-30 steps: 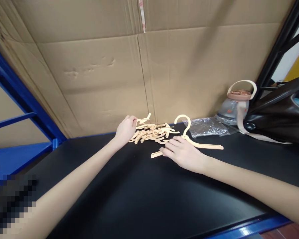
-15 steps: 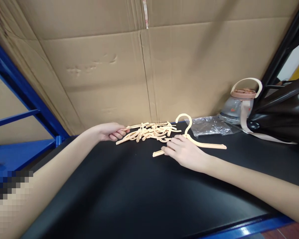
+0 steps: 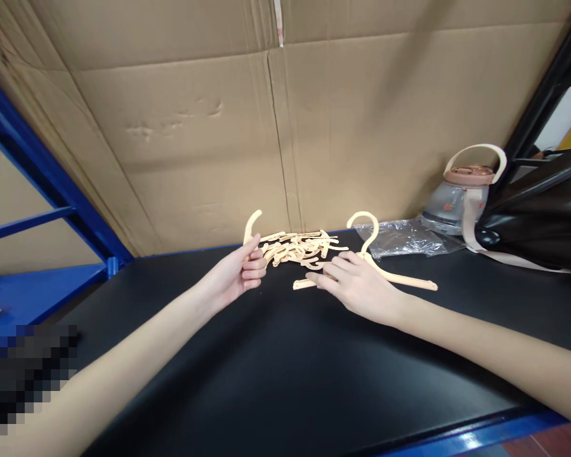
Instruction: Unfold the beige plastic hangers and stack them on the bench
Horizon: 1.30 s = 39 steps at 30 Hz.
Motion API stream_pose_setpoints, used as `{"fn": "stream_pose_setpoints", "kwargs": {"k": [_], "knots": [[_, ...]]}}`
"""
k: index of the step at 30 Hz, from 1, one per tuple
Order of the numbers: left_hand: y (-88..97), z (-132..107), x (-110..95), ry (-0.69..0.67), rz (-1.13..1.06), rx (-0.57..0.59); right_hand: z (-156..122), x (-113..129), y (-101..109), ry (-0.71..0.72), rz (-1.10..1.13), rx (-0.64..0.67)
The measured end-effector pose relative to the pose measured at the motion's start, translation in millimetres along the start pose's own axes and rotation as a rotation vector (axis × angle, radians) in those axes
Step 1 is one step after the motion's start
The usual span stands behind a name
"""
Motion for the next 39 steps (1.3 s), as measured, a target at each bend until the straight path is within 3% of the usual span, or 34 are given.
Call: {"fn": "stream_pose_setpoints", "kwargs": {"k": [4, 6, 11, 16, 22, 31, 36, 39], "knots": [[-13.5, -19.6, 18.5, -0.205, 0.077, -0.086, -1.4, 4.7, 5.8, -0.012, 0.005, -0.063], [-17.4, -25.7, 25.1, -0.240, 0.124, -0.118, -1.6, 9.5, 8.9, -0.025, 0.004, -0.080], [-24.9, -34.0, 35.4, -0.126, 0.107, -0.024, 0.6, 20.9, 16.7, 0.007, -0.001, -0.064], [-26.8, -43.1, 36.0, -0.144, 0.053, 0.050, 3.8, 23.5, 16.3, -0.023, 0.135, -0.049], [-30.5, -42.7, 37.7, -0.280, 0.330, -0.005, 3.5, 24.9, 5.7, -0.038, 0.241, -0.065], [-32.2, -38.5, 43.8, -0.230, 0.324, 0.023, 3.4, 23.5, 2.7, -0.140, 0.346, -0.046], [-23.5, -30.2, 44.6, -0.211, 0.401, -0.134, 3.5, 26.2, 3.4, -0.184, 0.425, -0.039], [-20.6, -27.0, 47.3, -0.178, 0.428, -0.136, 3.3, 26.0, 1.9, -0.188, 0.437, -0.033]]}}
Point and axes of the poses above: each hand's wrist, its own z-axis towards the middle knuckle, its own y-axis out of the back of the hand, x = y × z, the point moved 2 cm from there along z, towards the middle knuckle, and after that the axes turned 9 degrees about y, right-handed, at the moved point
